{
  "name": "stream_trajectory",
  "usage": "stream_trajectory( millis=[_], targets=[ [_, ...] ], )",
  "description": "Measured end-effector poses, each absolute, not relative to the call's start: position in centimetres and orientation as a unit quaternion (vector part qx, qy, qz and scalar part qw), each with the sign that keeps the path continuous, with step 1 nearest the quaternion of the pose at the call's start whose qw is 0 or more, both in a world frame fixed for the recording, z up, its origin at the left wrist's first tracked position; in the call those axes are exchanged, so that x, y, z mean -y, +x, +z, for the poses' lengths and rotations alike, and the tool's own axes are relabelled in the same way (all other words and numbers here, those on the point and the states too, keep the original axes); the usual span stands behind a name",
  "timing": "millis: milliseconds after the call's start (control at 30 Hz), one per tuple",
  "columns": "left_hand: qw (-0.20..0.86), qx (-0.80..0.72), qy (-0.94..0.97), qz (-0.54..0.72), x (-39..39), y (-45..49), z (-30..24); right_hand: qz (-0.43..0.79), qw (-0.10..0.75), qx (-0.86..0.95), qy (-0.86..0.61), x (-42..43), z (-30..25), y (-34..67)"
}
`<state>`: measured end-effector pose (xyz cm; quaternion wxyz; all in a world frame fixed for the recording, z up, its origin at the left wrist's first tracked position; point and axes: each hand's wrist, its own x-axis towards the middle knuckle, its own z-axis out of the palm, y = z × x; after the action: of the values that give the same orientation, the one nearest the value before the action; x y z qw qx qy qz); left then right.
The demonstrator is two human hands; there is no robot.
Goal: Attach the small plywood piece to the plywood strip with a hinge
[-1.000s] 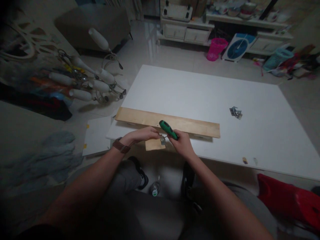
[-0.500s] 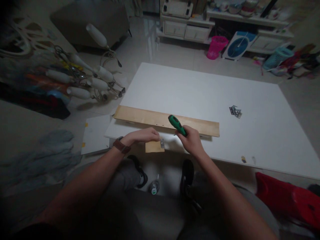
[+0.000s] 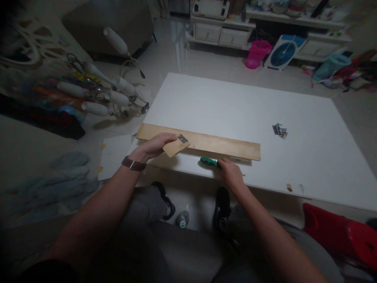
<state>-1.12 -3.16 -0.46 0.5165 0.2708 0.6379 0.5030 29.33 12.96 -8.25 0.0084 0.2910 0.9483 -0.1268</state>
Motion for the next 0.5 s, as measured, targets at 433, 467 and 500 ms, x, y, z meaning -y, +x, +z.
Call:
stream_trajectory(
  millis=[433, 467, 500],
  targets=[
    [0.603, -0.579, 0.408, 0.368, 3.2, 0.8, -0.4, -0.465, -0.184, -0.787, 0.361, -10.6, -3.3, 26.2],
    [0.592, -0.581, 0.437, 0.348, 2.9, 1.1, -0.3, -0.505, -0.179, -0.765, 0.358, -10.3, -3.0, 25.7],
    [0.578, -0.582, 0.467, 0.330, 2.7, 1.3, -0.2, -0.538, -0.172, -0.745, 0.353, -9.9, -2.9, 25.3]
  ],
)
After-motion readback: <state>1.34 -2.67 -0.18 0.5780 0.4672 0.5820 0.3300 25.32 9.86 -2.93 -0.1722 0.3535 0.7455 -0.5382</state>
